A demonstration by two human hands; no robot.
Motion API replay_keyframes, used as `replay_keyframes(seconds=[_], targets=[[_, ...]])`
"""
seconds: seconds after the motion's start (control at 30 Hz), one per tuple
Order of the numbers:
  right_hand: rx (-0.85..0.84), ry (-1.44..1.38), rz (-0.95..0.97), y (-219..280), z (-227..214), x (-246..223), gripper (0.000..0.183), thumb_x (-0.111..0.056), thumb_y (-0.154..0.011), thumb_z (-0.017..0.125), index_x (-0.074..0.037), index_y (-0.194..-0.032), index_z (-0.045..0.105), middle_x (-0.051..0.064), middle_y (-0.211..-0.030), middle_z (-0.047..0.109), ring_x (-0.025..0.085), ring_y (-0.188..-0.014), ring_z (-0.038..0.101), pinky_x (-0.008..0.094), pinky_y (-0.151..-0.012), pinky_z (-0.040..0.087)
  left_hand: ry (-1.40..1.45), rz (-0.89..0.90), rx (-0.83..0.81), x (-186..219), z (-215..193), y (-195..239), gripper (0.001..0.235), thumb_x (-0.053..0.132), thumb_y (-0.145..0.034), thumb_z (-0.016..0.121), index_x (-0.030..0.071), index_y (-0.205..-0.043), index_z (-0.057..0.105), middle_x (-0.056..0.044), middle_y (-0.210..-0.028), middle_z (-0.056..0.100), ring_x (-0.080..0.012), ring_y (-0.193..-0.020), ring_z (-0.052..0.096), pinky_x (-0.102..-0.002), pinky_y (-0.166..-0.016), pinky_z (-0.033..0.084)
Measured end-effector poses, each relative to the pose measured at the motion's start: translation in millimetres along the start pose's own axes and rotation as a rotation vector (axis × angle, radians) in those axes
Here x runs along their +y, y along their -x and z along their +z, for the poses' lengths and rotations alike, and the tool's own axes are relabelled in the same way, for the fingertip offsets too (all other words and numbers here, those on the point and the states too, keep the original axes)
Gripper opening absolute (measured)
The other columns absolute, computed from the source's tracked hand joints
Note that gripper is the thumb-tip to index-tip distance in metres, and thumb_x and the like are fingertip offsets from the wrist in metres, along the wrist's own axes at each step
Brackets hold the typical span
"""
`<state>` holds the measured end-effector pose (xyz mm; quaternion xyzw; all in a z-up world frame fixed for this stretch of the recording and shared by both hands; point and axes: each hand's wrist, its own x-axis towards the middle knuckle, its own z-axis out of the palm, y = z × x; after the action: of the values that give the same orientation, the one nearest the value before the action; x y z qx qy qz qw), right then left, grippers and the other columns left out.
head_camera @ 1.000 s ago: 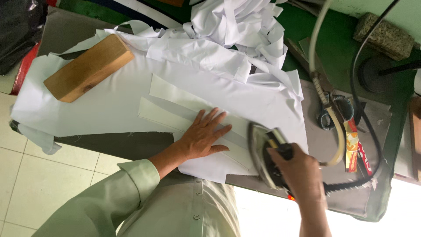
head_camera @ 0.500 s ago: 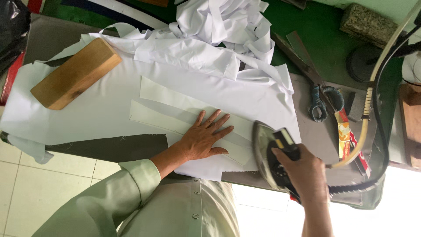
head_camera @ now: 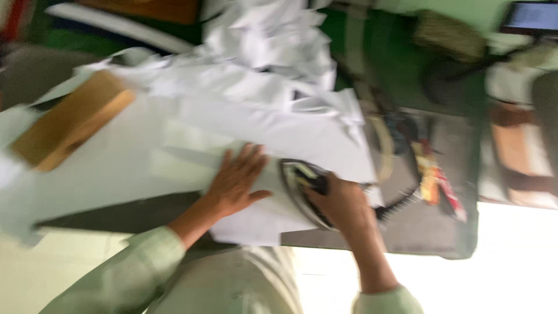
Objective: The person irons a white shirt on a table using a steam iron and a wooden pressing block. They smooth the fabric with their hands and use the block to press specific areas while moving the iron back and forth.
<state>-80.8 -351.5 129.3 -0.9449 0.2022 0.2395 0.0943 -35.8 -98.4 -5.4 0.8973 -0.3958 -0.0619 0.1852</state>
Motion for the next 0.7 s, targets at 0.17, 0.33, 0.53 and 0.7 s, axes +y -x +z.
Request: replay_keyframes(seconds=[0.17,0.33,0.53,0.7], targets=[[-0.041,-0.043,-0.182,3.3,-25.9,-18.0,0.047,-0.049,-0.082,0.073,-0.010,-0.107,0.071,0.021,-0.095,0.077,0.043,-0.097,0.074,0.056,-0.084,0.057,-0.120,-0.050,0.094,-5.8,-4.2,-1.4,0.090,0.069,-0.088,0.060,0.007,-0.151,0.047,-0.023,-0.158,0.043,-0.0435,-0.146,0.041,-0.074,-0.105,0.039],[-0.132,-0.018,-0.159,5.6,-42.9,-49.4,0.046,-0.050,-0.086,0.061,-0.015,-0.114,0.070,0.017,-0.100,0.076,0.040,-0.096,0.073,0.054,-0.079,0.058,-0.294,-0.046,0.124,-27.9,-0.6,9.6,0.091,0.073,-0.085,0.049,0.010,-0.150,0.049,-0.018,-0.160,0.049,-0.0396,-0.148,0.047,-0.068,-0.106,0.044],[-0.110,-0.040,-0.222,0.2,-30.4,-59.6,0.048,-0.056,-0.087,0.051,-0.016,-0.111,0.066,0.011,-0.092,0.075,0.036,-0.084,0.073,0.049,-0.067,0.058,-0.603,-0.046,0.326,-29.4,-3.6,17.2,0.092,0.079,-0.088,0.036,0.016,-0.147,0.065,-0.008,-0.160,0.066,-0.0282,-0.147,0.066,-0.049,-0.105,0.051],[-0.130,-0.070,-0.194,3.9,-33.7,-67.8,0.044,-0.050,-0.088,0.046,-0.016,-0.108,0.066,0.010,-0.092,0.075,0.036,-0.085,0.073,0.048,-0.070,0.059,-0.698,-0.074,0.349,-35.6,-9.2,20.8,0.091,0.082,-0.088,0.033,0.020,-0.144,0.068,-0.002,-0.158,0.069,-0.0208,-0.144,0.068,-0.041,-0.105,0.051]])
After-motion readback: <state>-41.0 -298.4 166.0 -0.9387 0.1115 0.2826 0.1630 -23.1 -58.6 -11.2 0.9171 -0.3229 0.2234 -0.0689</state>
